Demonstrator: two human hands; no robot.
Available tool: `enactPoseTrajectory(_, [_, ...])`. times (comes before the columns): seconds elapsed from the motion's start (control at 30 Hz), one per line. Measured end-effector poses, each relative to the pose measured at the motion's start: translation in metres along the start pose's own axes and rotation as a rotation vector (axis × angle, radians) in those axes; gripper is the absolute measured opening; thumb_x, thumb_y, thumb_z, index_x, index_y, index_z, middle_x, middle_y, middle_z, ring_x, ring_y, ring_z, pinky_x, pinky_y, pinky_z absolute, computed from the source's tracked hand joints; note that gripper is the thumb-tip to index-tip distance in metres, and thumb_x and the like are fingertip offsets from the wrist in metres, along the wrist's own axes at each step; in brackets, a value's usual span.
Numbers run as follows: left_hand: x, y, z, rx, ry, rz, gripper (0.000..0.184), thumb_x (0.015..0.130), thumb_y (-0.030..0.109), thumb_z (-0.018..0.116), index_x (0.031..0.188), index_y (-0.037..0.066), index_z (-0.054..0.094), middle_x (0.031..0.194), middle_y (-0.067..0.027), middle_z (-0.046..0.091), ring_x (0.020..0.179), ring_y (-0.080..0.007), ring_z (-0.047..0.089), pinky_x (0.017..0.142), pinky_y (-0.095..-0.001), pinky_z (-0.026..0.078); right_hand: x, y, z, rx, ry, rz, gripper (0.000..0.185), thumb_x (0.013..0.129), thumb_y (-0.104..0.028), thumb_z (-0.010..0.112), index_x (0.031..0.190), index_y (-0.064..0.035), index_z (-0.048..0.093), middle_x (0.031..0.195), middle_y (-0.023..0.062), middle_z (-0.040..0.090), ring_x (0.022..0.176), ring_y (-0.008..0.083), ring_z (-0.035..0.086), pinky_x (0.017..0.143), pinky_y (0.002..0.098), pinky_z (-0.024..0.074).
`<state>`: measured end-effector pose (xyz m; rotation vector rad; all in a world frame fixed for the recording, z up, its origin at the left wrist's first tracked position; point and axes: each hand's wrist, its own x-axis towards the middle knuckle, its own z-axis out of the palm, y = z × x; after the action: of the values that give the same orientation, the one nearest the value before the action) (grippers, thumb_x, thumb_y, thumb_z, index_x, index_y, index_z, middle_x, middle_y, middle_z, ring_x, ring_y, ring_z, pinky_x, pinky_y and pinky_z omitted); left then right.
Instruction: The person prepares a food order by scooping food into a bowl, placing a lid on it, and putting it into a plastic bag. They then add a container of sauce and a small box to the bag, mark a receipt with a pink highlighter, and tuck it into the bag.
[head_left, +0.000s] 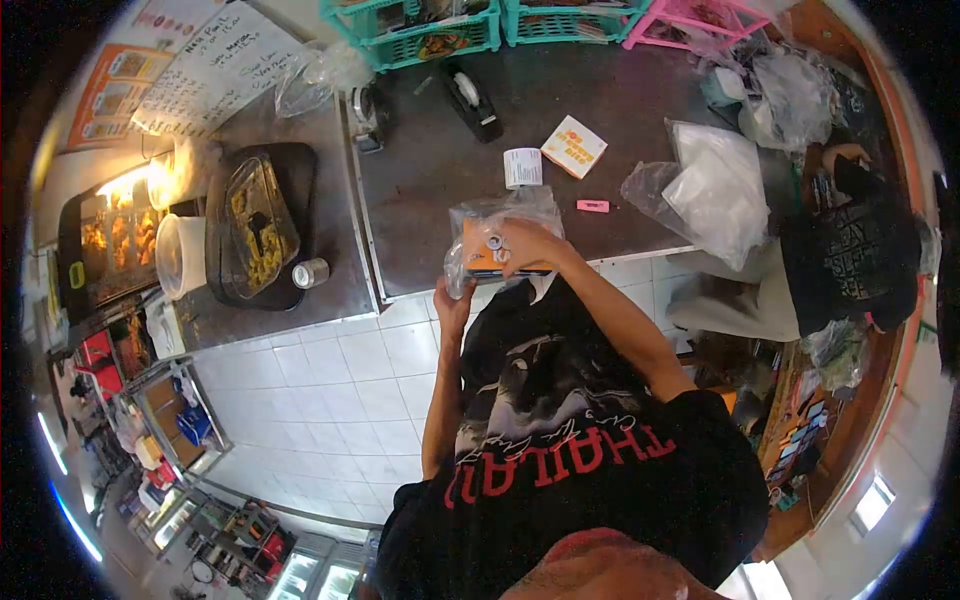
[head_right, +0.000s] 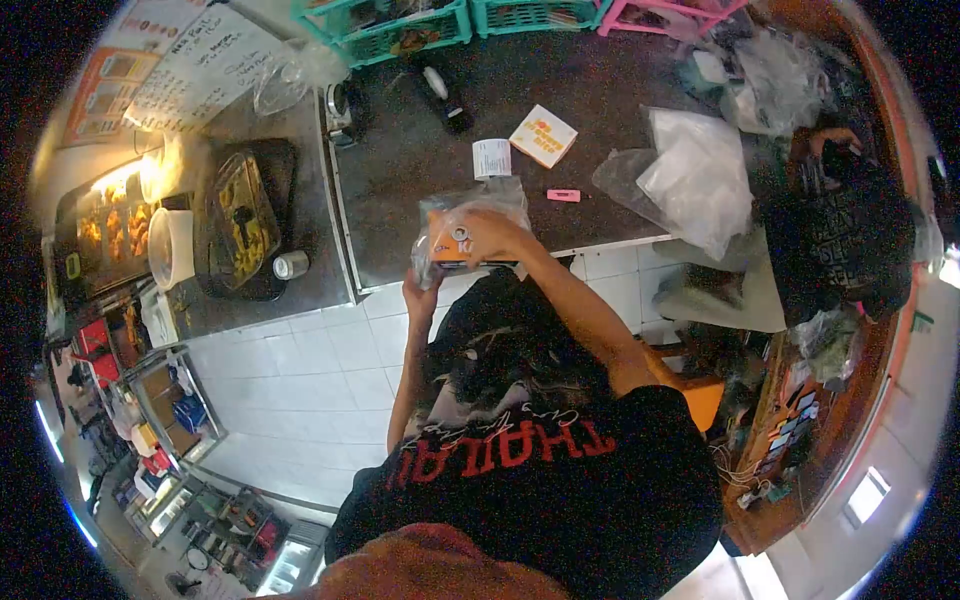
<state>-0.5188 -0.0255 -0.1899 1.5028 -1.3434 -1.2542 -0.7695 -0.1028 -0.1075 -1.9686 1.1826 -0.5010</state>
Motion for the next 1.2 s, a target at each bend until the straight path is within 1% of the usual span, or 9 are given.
enactPoseTrajectory(0.2, [-0.025, 0.095, 0.001, -0.294, -0.131, -0.336, 0.017, 0.082, -0.001, 0.062, 0.099, -0.001, 0.06, 0.08, -0.0052, 0.063, 0.07, -0.014, 0.06, 0.064, -0.0297, 0.051, 0.015, 0.01, -0.01, 0.032, -0.037, 0.244, 0.083, 0.048, -0.023, 0.084, 0.124, -0.0053, 0.055, 0.11, 0.0215, 0.064, 0.103, 0.0385, 0.061, 0.09, 0.0427, 0.0488])
enactPoseTrajectory(0.33, [-0.002, 0.1, -0.003, -0.403, 0.059, -0.269, 0.021, 0.085, 0.001, 0.064, 0.104, -0.002, 0.056, 0.08, -0.0046, 0.059, 0.064, -0.0129, 0.057, 0.061, -0.0329, 0.057, 0.004, -0.01, 0.007, -0.137, -0.003, 0.279, 0.083, 0.049, -0.024, 0.084, 0.123, -0.0021, 0.054, 0.112, 0.0224, 0.063, 0.105, 0.0387, 0.061, 0.091, 0.0432, 0.0486])
enactPoseTrajectory(0.5, [0.007, 0.117, 0.014, -0.485, 0.379, -0.076, 0.059, 0.079, 0.007, 0.079, 0.127, 0.001, 0.046, 0.117, -0.0092, 0.057, 0.109, -0.0202, 0.054, 0.097, -0.0337, 0.043, -0.001, -0.026, -0.001, -0.069, 0.082, 0.239, 0.08, 0.047, -0.027, 0.086, 0.117, 0.0003, 0.058, 0.111, 0.0233, 0.064, 0.105, 0.0383, 0.06, 0.091, 0.0424, 0.0488])
enactPoseTrajectory(0.6, [-0.013, 0.107, 0.028, -0.411, 0.23, -0.311, 0.063, 0.083, 0.01, 0.076, 0.135, 0.003, 0.041, 0.128, -0.0101, 0.051, 0.114, -0.0216, 0.051, 0.098, -0.0342, 0.042, 0.009, -0.015, 0.004, 0.023, 0.022, 0.349, 0.079, 0.045, -0.031, 0.087, 0.112, 0.001, 0.06, 0.11, 0.0235, 0.064, 0.105, 0.0383, 0.061, 0.091, 0.0422, 0.0488])
enactPoseTrajectory(0.63, [-0.015, 0.11, 0.026, -0.463, -0.078, -0.548, 0.064, 0.086, 0.014, 0.073, 0.138, 0.005, 0.037, 0.132, -0.0092, 0.048, 0.114, -0.0225, 0.051, 0.1, -0.0361, 0.042, 0.011, -0.013, 0.002, 0.037, 0.013, 0.34, 0.08, 0.045, -0.031, 0.087, 0.113, 0.0009, 0.06, 0.109, 0.0232, 0.064, 0.104, 0.0379, 0.061, 0.09, 0.0418, 0.0487])
enactPoseTrajectory(0.7, [-0.032, 0.081, 0.049, -0.657, -0.135, -0.7, 0.036, 0.09, 0.015, 0.068, 0.121, 0.002, 0.054, 0.104, -0.0071, 0.06, 0.096, -0.0207, 0.06, 0.089, -0.038, 0.051, 0.017, -0.01, -0.002, 0.07, -0.011, 0.319, 0.081, 0.045, -0.032, 0.087, 0.113, 0.0006, 0.06, 0.108, 0.0227, 0.064, 0.103, 0.0371, 0.062, 0.09, 0.0411, 0.0485])
enactPoseTrajectory(0.83, [-0.047, 0.058, 0.055, -0.276, -0.391, -0.413, 0.013, 0.091, 0.01, 0.064, 0.096, -0.001, 0.059, 0.081, -0.0065, 0.059, 0.071, -0.0171, 0.062, 0.068, -0.0323, 0.056, 0.028, 0.004, -0.007, 0.242, -0.048, 0.478, 0.077, 0.046, -0.033, 0.087, 0.112, -0.0017, 0.062, 0.108, 0.0203, 0.065, 0.101, 0.0351, 0.063, 0.088, 0.04, 0.0486])
enactPoseTrajectory(0.93, [-0.064, 0.069, 0.047, -0.168, -0.516, -0.399, 0.009, 0.091, 0.007, 0.061, 0.096, -0.001, 0.059, 0.076, -0.0056, 0.059, 0.068, -0.0158, 0.062, 0.064, -0.0317, 0.055, 0.031, 0.007, 0.0, 0.241, 0.017, 0.504, 0.074, 0.047, -0.031, 0.086, 0.112, -0.0031, 0.062, 0.108, 0.0186, 0.066, 0.101, 0.0341, 0.063, 0.087, 0.04, 0.0487])
enactPoseTrajectory(1.2, [-0.061, 0.123, 0.034, -0.586, -0.134, -0.572, 0.034, 0.089, 0.0, 0.059, 0.119, 0.002, 0.044, 0.073, -0.0079, 0.06, 0.06, -0.0151, 0.058, 0.058, -0.0296, 0.053, 0.012, -0.024, 0.022, -0.11, -0.094, 0.485, 0.065, 0.058, -0.022, 0.08, 0.118, -0.0041, 0.06, 0.114, 0.0209, 0.065, 0.108, 0.035, 0.062, 0.092, 0.0429, 0.0488])
